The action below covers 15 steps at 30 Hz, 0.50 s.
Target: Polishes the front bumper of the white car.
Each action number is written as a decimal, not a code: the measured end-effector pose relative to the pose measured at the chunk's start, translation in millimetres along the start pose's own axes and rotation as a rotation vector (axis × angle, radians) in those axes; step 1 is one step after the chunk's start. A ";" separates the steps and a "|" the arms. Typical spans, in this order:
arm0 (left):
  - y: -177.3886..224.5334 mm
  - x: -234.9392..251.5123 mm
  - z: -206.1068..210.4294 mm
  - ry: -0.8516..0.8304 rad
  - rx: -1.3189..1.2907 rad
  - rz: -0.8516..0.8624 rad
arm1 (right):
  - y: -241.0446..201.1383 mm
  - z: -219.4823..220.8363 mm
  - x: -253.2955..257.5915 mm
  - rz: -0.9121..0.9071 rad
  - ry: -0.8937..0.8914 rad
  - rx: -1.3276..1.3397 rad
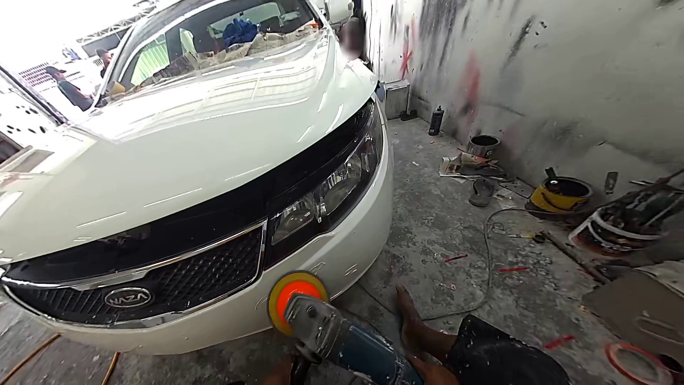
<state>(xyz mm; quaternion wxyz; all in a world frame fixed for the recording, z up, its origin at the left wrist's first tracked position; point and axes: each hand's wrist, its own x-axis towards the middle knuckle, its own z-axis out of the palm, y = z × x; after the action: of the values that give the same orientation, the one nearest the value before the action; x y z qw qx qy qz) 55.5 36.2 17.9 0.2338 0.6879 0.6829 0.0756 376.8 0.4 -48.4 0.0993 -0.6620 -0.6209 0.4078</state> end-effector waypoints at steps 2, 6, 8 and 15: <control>31.0 21.4 -7.4 -0.093 0.013 0.046 | 16.6 -2.4 -6.2 0.057 0.092 0.077; 103.1 72.9 -33.1 -0.262 0.092 0.182 | 39.3 -10.3 -14.9 0.131 0.287 0.269; 131.4 95.6 -44.4 -0.312 0.144 0.241 | 38.6 -15.6 -17.6 0.163 0.352 0.348; 98.3 67.6 -36.5 -0.277 0.076 0.154 | 34.3 -19.4 -15.8 0.108 0.238 0.286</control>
<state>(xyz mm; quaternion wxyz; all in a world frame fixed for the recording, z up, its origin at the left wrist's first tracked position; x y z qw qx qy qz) 132.7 114.3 77.3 0.2929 0.7506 0.5916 -0.0280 416.7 -13.7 -51.2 0.2431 -0.7170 -0.5043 0.4154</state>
